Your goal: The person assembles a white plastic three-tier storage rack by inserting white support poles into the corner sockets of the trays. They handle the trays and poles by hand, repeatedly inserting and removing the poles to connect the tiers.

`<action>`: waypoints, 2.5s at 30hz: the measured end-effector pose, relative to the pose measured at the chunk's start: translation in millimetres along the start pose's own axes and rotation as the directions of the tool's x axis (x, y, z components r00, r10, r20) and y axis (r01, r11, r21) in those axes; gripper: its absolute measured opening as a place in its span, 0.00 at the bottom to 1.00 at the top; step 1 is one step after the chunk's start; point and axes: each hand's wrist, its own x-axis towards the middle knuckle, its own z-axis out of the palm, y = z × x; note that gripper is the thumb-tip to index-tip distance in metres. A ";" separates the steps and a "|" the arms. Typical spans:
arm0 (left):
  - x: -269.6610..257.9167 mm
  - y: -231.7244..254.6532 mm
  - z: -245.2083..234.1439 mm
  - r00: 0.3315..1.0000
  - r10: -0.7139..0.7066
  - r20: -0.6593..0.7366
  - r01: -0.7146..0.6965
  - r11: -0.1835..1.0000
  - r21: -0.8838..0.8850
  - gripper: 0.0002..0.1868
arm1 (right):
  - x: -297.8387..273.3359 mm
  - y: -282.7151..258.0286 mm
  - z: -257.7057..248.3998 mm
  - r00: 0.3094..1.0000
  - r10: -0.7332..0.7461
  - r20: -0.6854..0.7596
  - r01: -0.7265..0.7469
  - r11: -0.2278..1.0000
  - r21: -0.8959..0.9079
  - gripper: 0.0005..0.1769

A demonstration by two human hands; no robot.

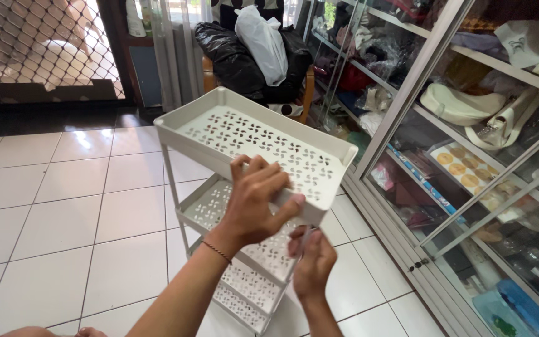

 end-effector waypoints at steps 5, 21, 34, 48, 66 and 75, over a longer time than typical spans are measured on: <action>-0.8 -22.8 -8.0 0.989 -0.142 -0.041 0.139 0.988 -0.072 0.24 | -1.4 0.3 -7.2 0.917 -0.397 0.045 0.392 0.870 -0.300 0.30; 10.1 -27.1 -54.1 0.938 -0.346 -0.035 0.334 0.924 -0.184 0.05 | 54.3 -19.2 -39.6 0.997 -0.041 0.061 0.041 0.999 -0.013 0.21; -17.3 53.7 -18.8 0.998 -0.051 0.027 0.033 0.889 0.458 0.21 | 41.0 8.0 -24.0 0.997 -0.081 -0.007 0.081 0.995 0.049 0.24; -18.2 29.3 -29.3 0.997 -0.075 -0.018 0.076 0.925 0.373 0.22 | 34.3 -3.1 -9.8 0.999 0.008 0.034 -0.012 0.993 0.113 0.29; -32.6 -75.3 -89.4 0.955 -0.274 -0.117 0.270 0.962 -0.044 0.05 | -8.8 -24.7 4.3 0.968 -0.223 0.114 0.246 0.930 -0.272 0.24; -27.1 -99.2 -116.4 0.770 -0.584 -0.257 0.484 0.797 -0.361 0.26 | 91.4 -38.6 -55.9 0.984 -0.125 -0.126 0.113 0.989 -0.099 0.21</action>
